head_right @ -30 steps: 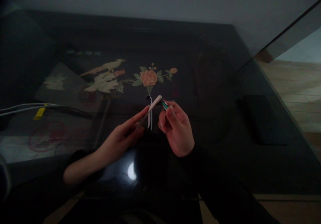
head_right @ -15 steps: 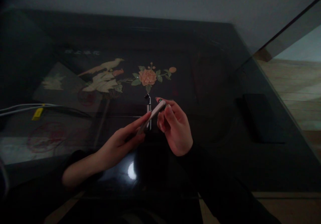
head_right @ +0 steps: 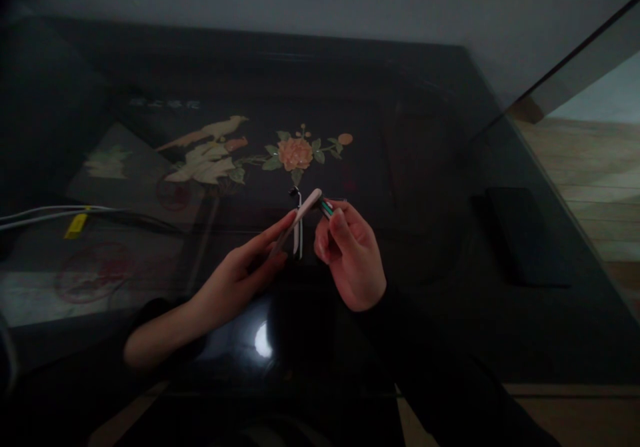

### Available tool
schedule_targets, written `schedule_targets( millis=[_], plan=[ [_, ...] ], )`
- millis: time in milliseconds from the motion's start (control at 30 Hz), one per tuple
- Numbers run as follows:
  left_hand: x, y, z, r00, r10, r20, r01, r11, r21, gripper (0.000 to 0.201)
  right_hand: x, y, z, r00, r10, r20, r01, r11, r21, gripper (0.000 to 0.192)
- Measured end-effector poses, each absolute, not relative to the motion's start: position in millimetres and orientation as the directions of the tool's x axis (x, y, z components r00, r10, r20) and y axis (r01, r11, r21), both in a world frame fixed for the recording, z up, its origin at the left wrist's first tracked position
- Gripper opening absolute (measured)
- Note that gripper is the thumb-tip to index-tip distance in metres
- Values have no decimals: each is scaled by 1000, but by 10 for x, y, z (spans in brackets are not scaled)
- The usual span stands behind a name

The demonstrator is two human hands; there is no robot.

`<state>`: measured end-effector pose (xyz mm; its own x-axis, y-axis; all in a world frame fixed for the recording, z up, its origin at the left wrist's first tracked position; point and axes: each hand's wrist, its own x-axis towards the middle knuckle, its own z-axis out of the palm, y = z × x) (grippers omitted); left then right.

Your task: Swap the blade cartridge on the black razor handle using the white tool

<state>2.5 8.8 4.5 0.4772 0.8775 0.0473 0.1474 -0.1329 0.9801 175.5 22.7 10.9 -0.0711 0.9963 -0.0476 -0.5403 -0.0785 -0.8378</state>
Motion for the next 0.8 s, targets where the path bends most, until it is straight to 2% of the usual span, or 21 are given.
schedule_targets(
  millis=[133,400,600,800],
  plan=[
    [32,81,53,441,898,13,156,-91,984,54,1749,226,106,-67,997,-48,-539,-76,-839,34],
    [26,52,63,524,851,32,115,-108,987,57,1757,228,86,-24,998,-65,-532,-68,-844,36],
    [20,32,63,568,822,38,93,-111,989,57,1766,217,89,-32,990,-135,-549,-130,-825,41],
    [32,47,94,541,841,-6,123,-72,990,56,1768,210,78,-40,994,-98,-534,-104,-839,40]
  ],
)
